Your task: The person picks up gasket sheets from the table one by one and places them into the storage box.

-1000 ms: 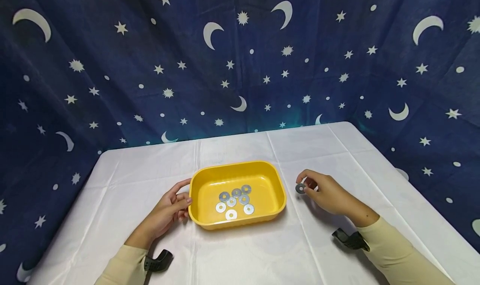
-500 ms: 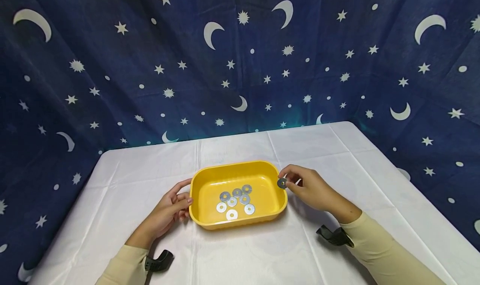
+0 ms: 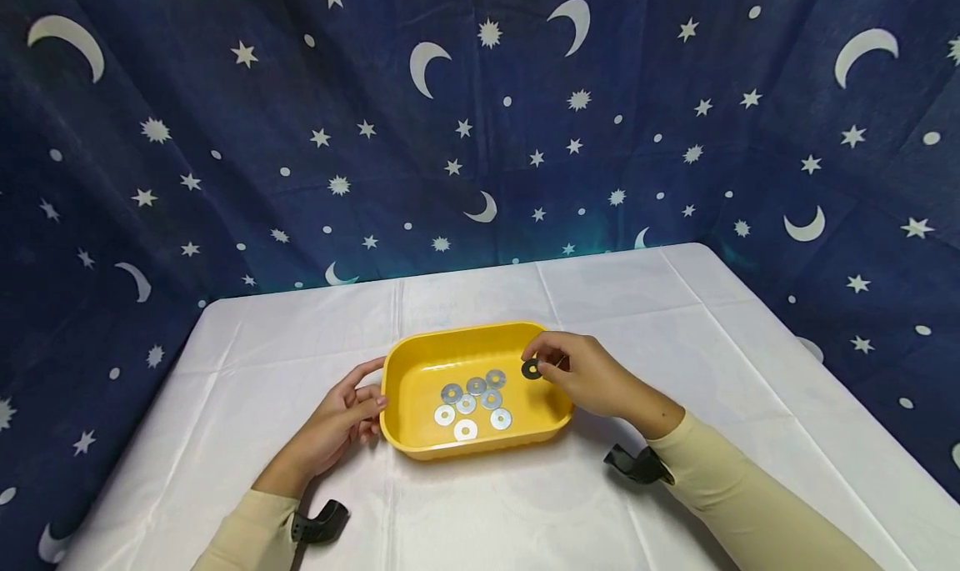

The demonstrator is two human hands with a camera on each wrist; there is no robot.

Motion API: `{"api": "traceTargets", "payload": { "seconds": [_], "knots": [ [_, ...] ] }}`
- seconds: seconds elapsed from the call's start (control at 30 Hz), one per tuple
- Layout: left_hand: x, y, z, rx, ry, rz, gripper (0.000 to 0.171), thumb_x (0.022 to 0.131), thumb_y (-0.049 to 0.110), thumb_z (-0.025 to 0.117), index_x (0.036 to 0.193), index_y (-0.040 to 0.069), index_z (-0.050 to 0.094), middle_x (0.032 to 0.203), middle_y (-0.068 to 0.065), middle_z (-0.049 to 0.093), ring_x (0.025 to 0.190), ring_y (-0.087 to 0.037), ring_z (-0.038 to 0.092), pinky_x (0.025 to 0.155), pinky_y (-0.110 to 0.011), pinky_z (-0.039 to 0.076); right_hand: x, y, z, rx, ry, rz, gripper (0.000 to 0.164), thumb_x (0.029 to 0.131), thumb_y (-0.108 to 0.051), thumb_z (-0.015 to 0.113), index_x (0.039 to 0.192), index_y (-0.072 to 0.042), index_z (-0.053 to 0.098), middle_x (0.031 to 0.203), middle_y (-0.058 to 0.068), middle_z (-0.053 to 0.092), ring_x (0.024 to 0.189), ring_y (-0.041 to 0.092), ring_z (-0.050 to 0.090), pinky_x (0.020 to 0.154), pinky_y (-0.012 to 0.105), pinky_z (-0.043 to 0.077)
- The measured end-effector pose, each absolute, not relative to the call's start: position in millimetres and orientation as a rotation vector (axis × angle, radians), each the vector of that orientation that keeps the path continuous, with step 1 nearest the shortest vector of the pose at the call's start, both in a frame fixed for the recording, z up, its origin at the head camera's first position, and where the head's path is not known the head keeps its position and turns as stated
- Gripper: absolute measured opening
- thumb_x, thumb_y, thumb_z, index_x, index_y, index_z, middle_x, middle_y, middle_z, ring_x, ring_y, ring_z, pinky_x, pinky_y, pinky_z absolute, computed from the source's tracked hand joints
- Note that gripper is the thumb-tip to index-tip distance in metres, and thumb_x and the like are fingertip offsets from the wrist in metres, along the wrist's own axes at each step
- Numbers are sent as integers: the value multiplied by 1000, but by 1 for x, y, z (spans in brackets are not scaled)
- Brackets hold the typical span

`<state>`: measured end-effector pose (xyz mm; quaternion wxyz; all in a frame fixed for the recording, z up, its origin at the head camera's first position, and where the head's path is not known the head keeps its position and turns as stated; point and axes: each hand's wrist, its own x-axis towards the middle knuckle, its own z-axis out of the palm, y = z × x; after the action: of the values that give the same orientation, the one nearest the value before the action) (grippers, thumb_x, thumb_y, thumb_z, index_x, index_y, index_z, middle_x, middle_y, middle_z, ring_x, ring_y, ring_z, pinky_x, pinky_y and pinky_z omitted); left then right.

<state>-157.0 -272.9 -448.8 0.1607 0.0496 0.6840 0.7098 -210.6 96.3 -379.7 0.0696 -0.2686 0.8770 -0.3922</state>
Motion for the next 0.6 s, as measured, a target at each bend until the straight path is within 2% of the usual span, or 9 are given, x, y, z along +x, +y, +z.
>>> {"api": "traceTargets", "payload": {
  "seconds": [0.37, 0.6],
  "knots": [
    [-154, -273, -451, 181, 1917, 2058, 66, 101, 13, 57, 156, 9, 19, 92, 4, 61, 63, -8, 58, 55, -17, 49, -213, 74, -387, -920, 2557, -1155, 17, 94, -1, 62, 102, -11, 74, 89, -3, 69, 78, 13, 57, 70, 23, 52],
    [-156, -272, -449, 165, 1934, 2047, 66, 101, 12, 57, 156, 12, 20, 91, 4, 62, 62, -8, 58, 55, -17, 48, -219, 63, -391, -993, 2563, -1054, 18, 93, 1, 62, 100, -12, 73, 86, 0, 69, 74, 11, 54, 68, 21, 49]
  ]
}}
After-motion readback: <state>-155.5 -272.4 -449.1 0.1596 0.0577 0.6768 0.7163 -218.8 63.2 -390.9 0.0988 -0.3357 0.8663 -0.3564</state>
